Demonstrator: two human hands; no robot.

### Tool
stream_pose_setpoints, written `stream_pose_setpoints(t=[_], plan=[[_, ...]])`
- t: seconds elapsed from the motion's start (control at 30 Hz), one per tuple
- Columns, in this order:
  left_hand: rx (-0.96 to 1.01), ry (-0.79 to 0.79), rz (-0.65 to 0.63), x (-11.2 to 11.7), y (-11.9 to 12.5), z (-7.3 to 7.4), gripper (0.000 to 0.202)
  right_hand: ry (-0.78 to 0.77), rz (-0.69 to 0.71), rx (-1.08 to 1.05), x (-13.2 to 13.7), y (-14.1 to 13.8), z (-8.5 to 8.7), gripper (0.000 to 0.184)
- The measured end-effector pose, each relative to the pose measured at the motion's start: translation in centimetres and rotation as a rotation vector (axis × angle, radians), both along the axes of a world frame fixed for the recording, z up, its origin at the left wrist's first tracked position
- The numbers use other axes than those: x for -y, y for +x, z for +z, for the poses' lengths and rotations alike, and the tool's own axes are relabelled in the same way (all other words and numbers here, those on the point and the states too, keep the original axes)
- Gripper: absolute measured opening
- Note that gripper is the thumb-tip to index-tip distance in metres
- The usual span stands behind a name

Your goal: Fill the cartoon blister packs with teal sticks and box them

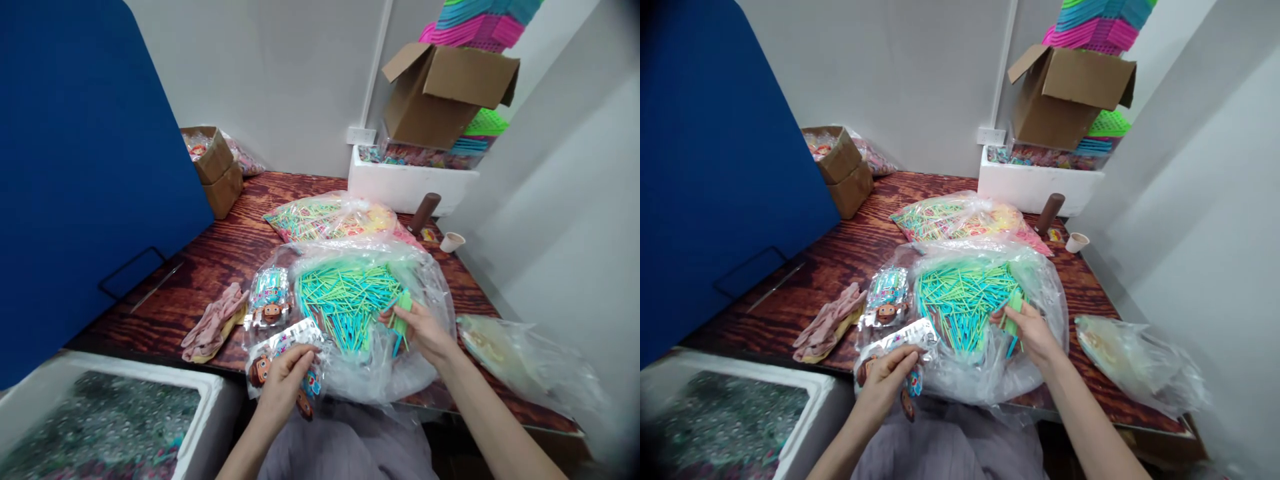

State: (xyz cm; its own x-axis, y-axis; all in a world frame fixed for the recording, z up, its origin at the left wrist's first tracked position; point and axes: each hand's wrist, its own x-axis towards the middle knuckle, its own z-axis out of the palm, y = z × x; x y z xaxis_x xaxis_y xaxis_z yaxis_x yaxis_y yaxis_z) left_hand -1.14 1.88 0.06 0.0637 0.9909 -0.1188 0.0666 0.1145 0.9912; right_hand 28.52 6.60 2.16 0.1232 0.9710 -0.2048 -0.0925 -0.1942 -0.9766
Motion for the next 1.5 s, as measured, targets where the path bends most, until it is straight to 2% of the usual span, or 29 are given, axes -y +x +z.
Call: stream_pose_setpoints(t=[0.1,0.17,0.23,0.3,0.37,0.47,0.5,0.57,0.7,0.87,0.97,1.03,1.13,1.2,1.27,1.33,1.4,1.5], plan=[[-0.041,0.062,-0.078,-0.2,0.6,0.4,0.031,0.073,0.052,-0.204,0.5,-4.5,2.1,0.033],[-0.061,0.091,-0.100,-0.3,0.8,0.6,0.029,0.102,0.098,-0.221,0.1,-6.7,2.8,0.032],[-0.065,0.100,-0.104,-0.4,0.9,0.8,0.029,0.144,0.130,-0.173,-0.7,-7.8,2.7,0.029],[-0.057,0.093,-0.102,-0.3,0.7,0.9,0.029,0.182,0.121,0.007,-1.8,-7.7,1.8,0.019],[-0.042,0.079,-0.091,-0.2,0.5,0.7,0.029,0.210,0.067,0.361,-2.8,-6.6,0.6,0.007],[-0.022,0.059,-0.070,-0.1,0.2,0.2,0.028,0.299,-0.013,0.886,-3.3,-4.4,-0.7,0.013],[-0.018,0.055,-0.065,-0.1,0.1,0.0,0.028,0.314,-0.013,0.966,-3.3,-3.8,-0.9,0.014],[-0.015,0.052,-0.066,-0.1,0.1,-0.2,0.028,0.303,0.010,0.997,-3.1,-2.9,-0.9,0.015],[-0.039,0.068,-0.088,-0.2,0.3,0.1,0.028,0.221,0.101,0.835,-3.0,-2.7,0.0,0.021],[-0.055,0.171,-0.157,-1.8,1.7,2.0,0.026,0.094,0.296,0.431,-2.6,-4.1,0.9,0.024],[-0.053,0.225,-0.248,-3.4,3.5,2.9,0.024,0.107,0.373,0.329,-1.6,-5.6,1.1,0.024],[-0.040,0.224,-0.308,-4.3,4.8,2.8,0.023,0.168,0.388,0.351,-1.0,-6.4,1.1,0.024],[-0.039,0.197,-0.333,-5.2,6.2,1.9,0.024,0.238,0.350,0.469,-0.7,-6.6,0.8,0.025],[-0.100,0.165,-0.313,-5.7,6.7,1.2,0.024,0.219,0.314,0.509,-0.9,-6.1,0.7,0.026],[-0.138,0.174,-0.269,-6.3,7.0,0.8,0.023,0.173,0.207,0.463,-1.2,-5.1,0.9,0.028],[-0.107,0.236,-0.235,-6.8,7.0,1.0,0.021,0.145,0.012,0.278,-1.6,-4.1,1.4,0.027],[-0.054,0.289,-0.238,-6.9,6.8,1.6,0.021,0.123,-0.119,-0.036,-1.7,-3.4,2.3,0.026],[-0.027,0.248,-0.272,-6.2,6.4,2.4,0.024,0.124,-0.125,-0.446,-1.5,-3.4,4.0,0.026]])
